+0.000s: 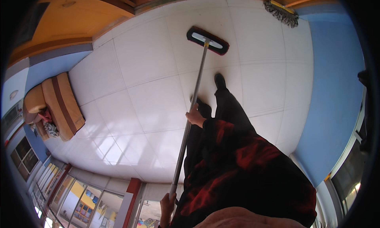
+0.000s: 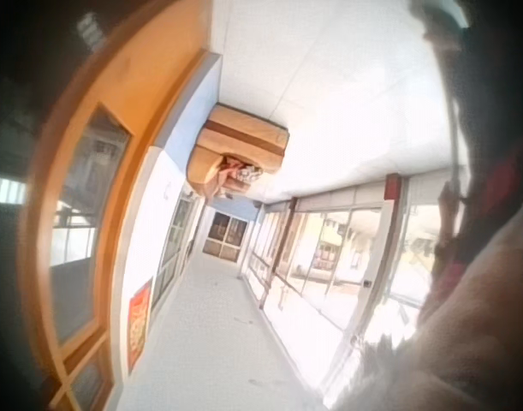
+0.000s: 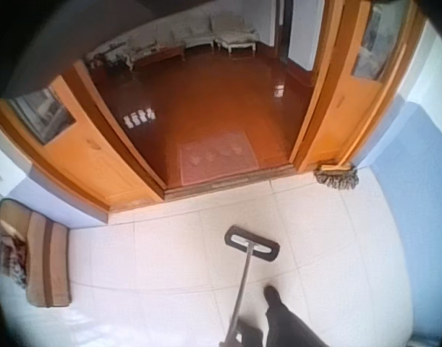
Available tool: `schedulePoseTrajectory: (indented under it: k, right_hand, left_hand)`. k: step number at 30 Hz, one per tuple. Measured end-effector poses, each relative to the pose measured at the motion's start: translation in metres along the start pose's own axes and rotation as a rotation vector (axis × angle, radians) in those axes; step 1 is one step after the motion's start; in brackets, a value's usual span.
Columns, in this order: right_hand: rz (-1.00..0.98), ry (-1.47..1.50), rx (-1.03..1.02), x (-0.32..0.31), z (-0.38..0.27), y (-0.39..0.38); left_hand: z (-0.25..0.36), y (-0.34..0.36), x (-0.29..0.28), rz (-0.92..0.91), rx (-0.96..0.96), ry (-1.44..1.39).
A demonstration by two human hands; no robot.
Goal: The person sweeps a tiled floor using a long-handled broom, moving back and forth across the room. They briefly pause to adjust the broom head before continuing to sweep toward a doorway.
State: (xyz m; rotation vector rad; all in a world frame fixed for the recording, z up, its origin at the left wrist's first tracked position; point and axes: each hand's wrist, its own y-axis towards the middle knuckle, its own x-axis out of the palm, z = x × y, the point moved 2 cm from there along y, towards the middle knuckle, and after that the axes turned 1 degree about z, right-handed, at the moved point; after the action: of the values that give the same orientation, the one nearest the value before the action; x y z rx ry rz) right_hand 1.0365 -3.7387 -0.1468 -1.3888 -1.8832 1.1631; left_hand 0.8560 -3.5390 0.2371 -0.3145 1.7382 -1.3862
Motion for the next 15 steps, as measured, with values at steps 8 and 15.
schedulePoseTrajectory:
  k: [8,15]
  right_hand:
    - [0.147,0.216,-0.082,-0.227,0.056,0.015]
    - [0.678,0.381,0.084,-0.453,0.205,-0.122]
  left_hand:
    - [0.029,-0.011,-0.038,0.057,0.035,-0.074]
    - [0.06,-0.012,-0.1,0.164,0.334,-0.012]
